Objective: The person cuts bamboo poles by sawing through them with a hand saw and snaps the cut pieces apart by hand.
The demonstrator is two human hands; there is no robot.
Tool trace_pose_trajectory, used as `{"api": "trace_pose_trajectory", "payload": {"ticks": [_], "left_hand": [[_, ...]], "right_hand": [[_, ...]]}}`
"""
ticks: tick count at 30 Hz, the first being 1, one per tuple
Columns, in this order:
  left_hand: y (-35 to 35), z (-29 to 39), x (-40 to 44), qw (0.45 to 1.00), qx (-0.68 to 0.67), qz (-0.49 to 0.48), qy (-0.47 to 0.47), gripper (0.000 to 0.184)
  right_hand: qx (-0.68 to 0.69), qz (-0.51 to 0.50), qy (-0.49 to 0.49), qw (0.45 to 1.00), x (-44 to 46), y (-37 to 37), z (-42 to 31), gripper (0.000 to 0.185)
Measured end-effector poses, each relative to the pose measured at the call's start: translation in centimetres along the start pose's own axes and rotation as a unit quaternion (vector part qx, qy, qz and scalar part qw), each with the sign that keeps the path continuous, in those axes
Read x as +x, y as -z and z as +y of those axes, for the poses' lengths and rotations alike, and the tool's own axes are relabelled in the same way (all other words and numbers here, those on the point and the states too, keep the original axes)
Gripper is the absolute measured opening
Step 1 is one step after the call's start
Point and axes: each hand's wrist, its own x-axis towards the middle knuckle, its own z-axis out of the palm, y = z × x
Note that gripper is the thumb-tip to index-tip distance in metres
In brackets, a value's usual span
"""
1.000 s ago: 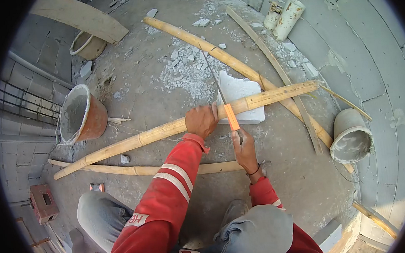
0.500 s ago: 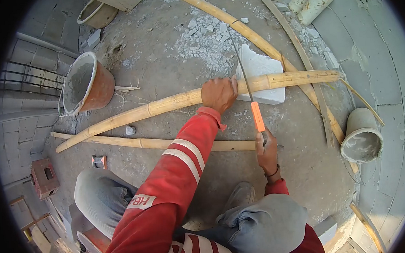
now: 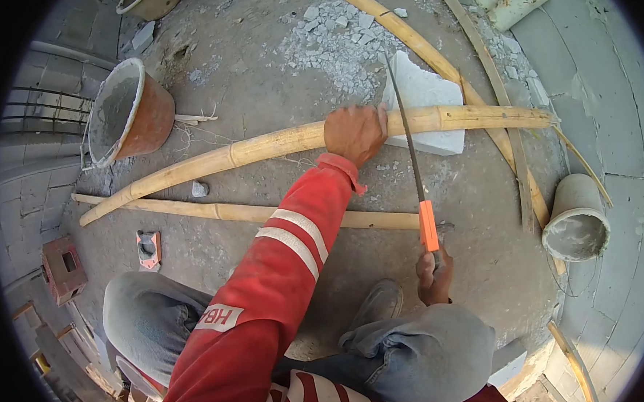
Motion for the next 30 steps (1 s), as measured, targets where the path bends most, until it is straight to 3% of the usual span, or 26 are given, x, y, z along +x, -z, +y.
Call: {"api": "trace_pose_trajectory", "payload": {"ticks": [3,5,7,10,14,15,16,17,18,20,23,25,28,30], "left_hand": [[0.7,0.3,0.5,0.999,0.027,-0.003,0.02,0.046],[0.7,-0.1,0.2,0.999,0.035,-0.012,-0.009,0.045],[0.1,-0.5,0.1,0.999,0.04,-0.012,-0.013,0.046],[-0.2,-0.1,0.5,0.999,0.046,0.003,-0.004,0.046],[0.2,0.0,0.2,1.0,0.024,0.001,0.017,0.047],[0.2,0.1,-0.1,1.0,0.023,-0.004,0.013,0.047],[0.1,0.1,0.1,0.999,0.033,-0.005,0.018,0.048],[0.1,0.2,0.2,0.999,0.043,-0.006,0.023,0.049],[0.1,0.3,0.3,0.999,0.044,-0.002,0.017,0.049],[0.3,-0.1,0.4,0.999,0.033,-0.03,0.004,0.05],[0.1,-0.5,0.5,0.999,0.048,-0.016,-0.013,0.05],[0.3,0.1,0.4,0.999,0.047,-0.017,0.001,0.05],[0.2,0.1,0.3,0.999,0.038,-0.008,0.012,0.049],[0.1,-0.2,-0.5,1.0,0.029,-0.005,0.0,0.049]], "right_hand": [[-0.04,-0.003,0.027,0.999,11.5,-4.2,-4.4,0.035],[-0.029,0.002,0.044,0.999,12.6,-4.9,-5.3,0.033],[-0.083,0.021,0.073,0.994,10.2,-3.9,-4.1,0.031],[-0.007,-0.009,-0.038,0.999,-1.3,0.0,0.6,0.044],[-0.126,0.017,-0.04,0.991,-8.3,2.0,1.3,0.042],[-0.088,0.0,-0.035,0.995,-7.4,2.1,2.1,0.039],[-0.051,-0.016,-0.023,0.998,-1.4,0.8,-1.6,0.036],[-0.047,-0.042,-0.068,0.996,3.0,-0.4,-2.2,0.028],[-0.077,0.026,0.062,0.995,7.7,-2.9,-3.2,0.025],[-0.06,-0.002,0.084,0.995,13.1,-4.5,-5.2,0.028],[-0.082,0.036,0.064,0.994,9.4,-3.6,-2.4,0.03],[-0.015,-0.033,-0.028,0.999,1.7,-0.5,-0.6,0.034],[-0.096,0.056,-0.055,0.992,-11.0,2.4,7.4,0.029],[-0.083,0.003,-0.064,0.995,-6.4,2.0,0.3,0.029]]}}
